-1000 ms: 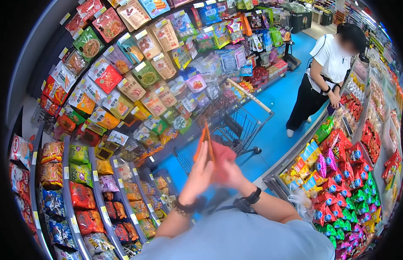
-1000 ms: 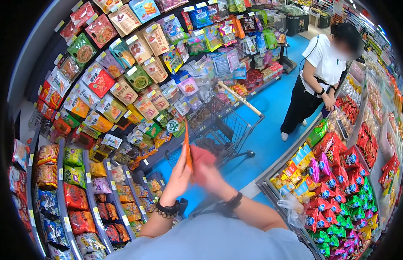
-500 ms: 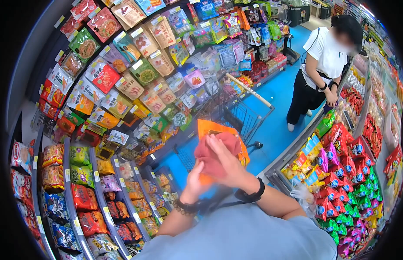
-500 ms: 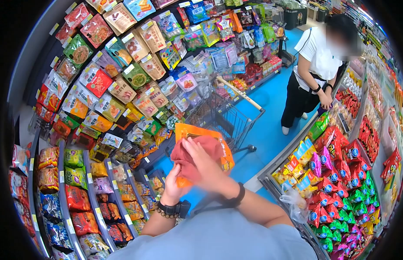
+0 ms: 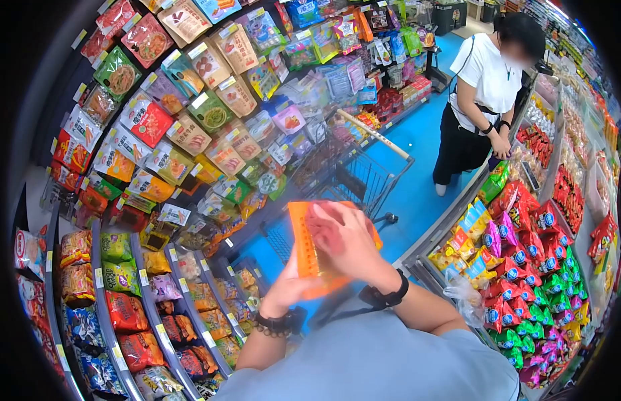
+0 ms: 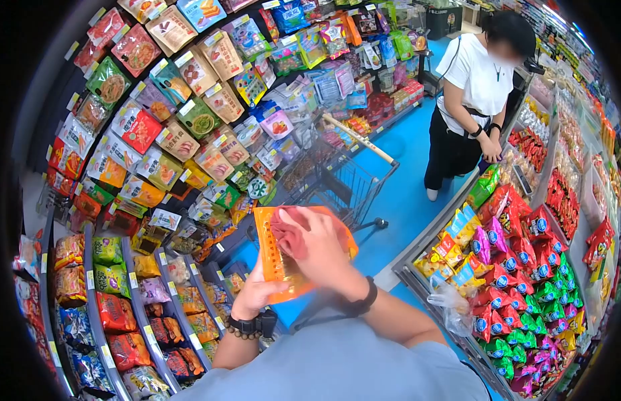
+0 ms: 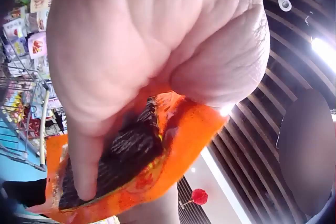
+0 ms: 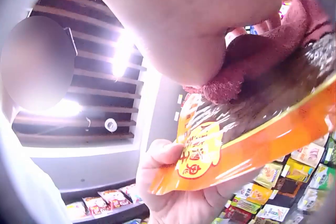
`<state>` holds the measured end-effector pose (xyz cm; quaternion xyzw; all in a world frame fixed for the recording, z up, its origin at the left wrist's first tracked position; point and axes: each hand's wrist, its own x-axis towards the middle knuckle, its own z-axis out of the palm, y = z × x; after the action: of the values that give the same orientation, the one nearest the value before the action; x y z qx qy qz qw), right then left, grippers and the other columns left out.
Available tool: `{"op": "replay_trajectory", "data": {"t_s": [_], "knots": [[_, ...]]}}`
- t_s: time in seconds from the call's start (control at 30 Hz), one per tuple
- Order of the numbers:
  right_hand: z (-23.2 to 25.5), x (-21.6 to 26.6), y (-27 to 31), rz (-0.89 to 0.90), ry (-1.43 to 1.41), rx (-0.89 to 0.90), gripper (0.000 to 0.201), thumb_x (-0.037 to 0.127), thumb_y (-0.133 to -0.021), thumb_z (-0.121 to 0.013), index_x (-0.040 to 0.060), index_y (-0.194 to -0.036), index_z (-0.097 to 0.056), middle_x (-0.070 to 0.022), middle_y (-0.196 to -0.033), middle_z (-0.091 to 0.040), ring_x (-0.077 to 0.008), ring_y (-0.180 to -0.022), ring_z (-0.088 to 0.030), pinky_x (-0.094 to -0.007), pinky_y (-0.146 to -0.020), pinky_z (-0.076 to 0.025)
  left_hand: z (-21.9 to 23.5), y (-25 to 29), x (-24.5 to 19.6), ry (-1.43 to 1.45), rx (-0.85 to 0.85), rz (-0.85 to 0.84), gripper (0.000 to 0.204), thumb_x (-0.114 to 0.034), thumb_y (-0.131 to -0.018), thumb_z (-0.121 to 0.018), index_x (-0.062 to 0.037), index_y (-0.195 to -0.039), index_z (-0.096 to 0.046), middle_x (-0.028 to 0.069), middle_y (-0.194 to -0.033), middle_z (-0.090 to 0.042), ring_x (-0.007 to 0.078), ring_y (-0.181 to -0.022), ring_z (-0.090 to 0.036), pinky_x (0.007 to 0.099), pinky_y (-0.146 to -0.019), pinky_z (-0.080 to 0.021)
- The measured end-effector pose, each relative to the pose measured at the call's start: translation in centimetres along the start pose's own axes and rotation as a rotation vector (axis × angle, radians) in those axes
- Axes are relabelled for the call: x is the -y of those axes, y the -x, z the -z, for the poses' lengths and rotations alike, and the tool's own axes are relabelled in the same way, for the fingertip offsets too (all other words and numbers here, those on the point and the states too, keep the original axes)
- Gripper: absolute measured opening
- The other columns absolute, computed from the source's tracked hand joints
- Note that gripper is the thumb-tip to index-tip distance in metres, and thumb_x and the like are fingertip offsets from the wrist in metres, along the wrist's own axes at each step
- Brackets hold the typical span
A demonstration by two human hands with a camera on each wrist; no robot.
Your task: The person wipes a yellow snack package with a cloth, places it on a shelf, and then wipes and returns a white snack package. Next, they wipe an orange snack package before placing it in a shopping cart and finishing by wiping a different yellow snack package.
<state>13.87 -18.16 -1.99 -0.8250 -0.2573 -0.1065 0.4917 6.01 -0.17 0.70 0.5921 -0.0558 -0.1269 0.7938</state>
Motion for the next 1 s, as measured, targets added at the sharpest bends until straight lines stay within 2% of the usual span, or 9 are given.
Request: {"op": "replay_trajectory", "data": {"t_s": [0.2,0.23,0.33,0.37,0.47,0.6,0.7,0.8,1.0], "knots": [[0.8,1.4,0.2,0.326,0.037,0.285,0.074,0.018,-0.086,-0.085,0.0185,-0.155,-0.058,-0.0252,-0.174,-0.028,-0.0544,-0.156,-0.030,-0.0632,-0.124,-0.030,2.6,-0.2,3.3,-0.064,-0.022,-0.013,0.082,0.003,-0.092,-0.073,-0.0067,-0.163,-0.034,0.0081,-0.157,-0.050,0.0195,-0.139,-0.055,0.0381,-0.115,-0.046],[0.7,1.2,0.0,0.304,0.076,0.314,0.080,0.026,-0.084,-0.088,0.0173,-0.157,-0.056,-0.0279,-0.174,-0.025,-0.0540,-0.158,-0.026,-0.0634,-0.126,-0.025,2.9,-0.3,3.5,-0.049,-0.029,-0.040,0.072,0.003,-0.092,-0.075,-0.0059,-0.156,-0.042,0.0066,-0.150,-0.055,0.0176,-0.129,-0.062,0.0362,-0.109,-0.051],[0.7,0.8,-0.4,0.145,-0.004,0.197,0.089,0.033,-0.080,-0.091,0.0166,-0.159,-0.052,-0.0295,-0.174,-0.023,-0.0549,-0.159,-0.024,-0.0624,-0.128,-0.022,1.7,0.5,3.1,-0.181,-0.165,-0.045,0.071,0.005,-0.094,-0.073,-0.0053,-0.157,-0.041,0.0068,-0.150,-0.055,0.0176,-0.131,-0.060,0.0362,-0.110,-0.050],[0.8,0.6,-0.5,0.110,-0.024,0.173,0.103,0.032,-0.074,-0.093,0.0250,-0.164,-0.044,-0.0294,-0.174,-0.021,-0.0605,-0.156,-0.024,-0.0659,-0.125,-0.027,0.8,0.3,2.3,-0.134,-0.143,-0.108,0.071,0.007,-0.095,-0.070,-0.0047,-0.158,-0.040,0.0063,-0.149,-0.055,0.0176,-0.134,-0.057,0.0361,-0.112,-0.048],[0.4,-0.5,0.0,0.007,-0.084,0.174,0.104,0.035,-0.074,-0.093,0.0218,-0.165,-0.043,-0.0288,-0.174,-0.021,-0.0587,-0.157,-0.024,-0.0654,-0.126,-0.027,0.4,0.4,2.0,-0.020,-0.177,-0.114,0.075,0.009,-0.095,-0.070,-0.0046,-0.161,-0.037,0.0062,-0.151,-0.054,0.0187,-0.138,-0.055,0.0364,-0.114,-0.047],[-1.0,-0.5,0.4,0.100,-0.095,0.181,0.096,0.023,-0.077,-0.091,0.0186,-0.163,-0.047,-0.0208,-0.175,-0.028,-0.0546,-0.159,-0.021,-0.0624,-0.127,-0.028,2.4,0.1,3.1,-0.107,-0.170,-0.070,0.080,0.011,-0.094,-0.068,-0.0045,-0.164,-0.033,0.0080,-0.155,-0.051,0.0199,-0.141,-0.053,0.0371,-0.116,-0.046],[-1.4,-0.3,0.7,0.145,-0.225,0.271,0.087,0.006,-0.078,-0.088,0.0136,-0.158,-0.053,-0.0207,-0.173,-0.034,-0.0453,-0.162,-0.024,-0.0532,-0.130,-0.028,2.3,0.2,3.9,-0.176,-0.188,-0.065,0.080,0.013,-0.093,-0.066,-0.0040,-0.164,-0.034,0.0093,-0.157,-0.050,0.0202,-0.142,-0.052,0.0371,-0.115,-0.047],[-1.9,-0.2,1.2,0.183,-0.322,0.213,0.083,-0.003,-0.075,-0.086,0.0102,-0.152,-0.059,-0.0230,-0.166,-0.044,-0.0447,-0.159,-0.033,-0.0503,-0.127,-0.036,1.8,-0.1,3.3,-0.172,-0.167,-0.132,0.078,0.014,-0.092,-0.063,-0.0034,-0.163,-0.036,0.0103,-0.156,-0.051,0.0205,-0.142,-0.053,0.0374,-0.114,-0.048],[-2.5,-0.1,1.4,0.308,-0.345,0.132,0.069,0.001,-0.077,-0.084,0.0109,-0.143,-0.067,-0.0202,-0.156,-0.057,-0.0441,-0.156,-0.040,-0.0524,-0.125,-0.039,2.5,0.4,2.2,-0.491,-0.041,-0.074,0.075,0.012,-0.096,-0.060,-0.0026,-0.164,-0.032,0.0111,-0.155,-0.054,0.0205,-0.143,-0.052,0.0381,-0.115,-0.048]]}}
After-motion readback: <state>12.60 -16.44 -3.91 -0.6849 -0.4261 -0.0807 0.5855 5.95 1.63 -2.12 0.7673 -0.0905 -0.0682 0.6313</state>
